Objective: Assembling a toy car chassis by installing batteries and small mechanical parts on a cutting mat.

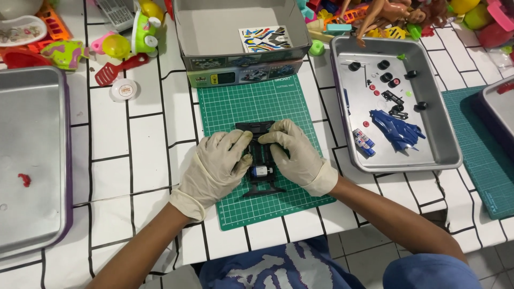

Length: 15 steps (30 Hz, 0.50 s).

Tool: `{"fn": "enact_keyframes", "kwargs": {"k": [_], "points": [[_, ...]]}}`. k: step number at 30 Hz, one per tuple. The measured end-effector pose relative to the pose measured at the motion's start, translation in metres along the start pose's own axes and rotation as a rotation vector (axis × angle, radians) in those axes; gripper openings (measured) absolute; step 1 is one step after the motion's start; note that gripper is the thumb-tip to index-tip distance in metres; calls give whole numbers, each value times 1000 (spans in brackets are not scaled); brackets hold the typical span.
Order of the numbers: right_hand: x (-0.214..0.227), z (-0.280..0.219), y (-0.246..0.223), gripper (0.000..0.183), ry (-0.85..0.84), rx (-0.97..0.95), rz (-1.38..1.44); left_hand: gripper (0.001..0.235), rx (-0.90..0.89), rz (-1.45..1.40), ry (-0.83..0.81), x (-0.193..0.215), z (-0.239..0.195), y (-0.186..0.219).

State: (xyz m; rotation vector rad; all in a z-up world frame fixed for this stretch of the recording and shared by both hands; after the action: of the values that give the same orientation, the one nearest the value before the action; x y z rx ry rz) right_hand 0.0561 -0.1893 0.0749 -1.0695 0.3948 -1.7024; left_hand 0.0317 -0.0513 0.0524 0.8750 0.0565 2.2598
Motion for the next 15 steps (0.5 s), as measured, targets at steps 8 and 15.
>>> {"fn": "enact_keyframes", "kwargs": {"k": [8,15], "points": [[27,6,-28,34,93,-10,78,45,-81,37,-103,-9,-5,-6],[136,4,-4,34,130,-96,-156,53,-108,74,-99,-20,-19,-18]]}}
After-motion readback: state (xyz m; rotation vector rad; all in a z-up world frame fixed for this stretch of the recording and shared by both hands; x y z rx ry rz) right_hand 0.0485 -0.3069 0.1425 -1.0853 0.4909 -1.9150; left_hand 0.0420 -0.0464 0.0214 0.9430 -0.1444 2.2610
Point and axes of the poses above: each hand's wrist, its own z-axis towards the middle knuckle, its own x-axis out of the back of the hand, y = z × x, the point moved 10 cm from there along z, towards the middle knuckle, and after that the axes turned 13 degrees about y, right-handed, at the moved point
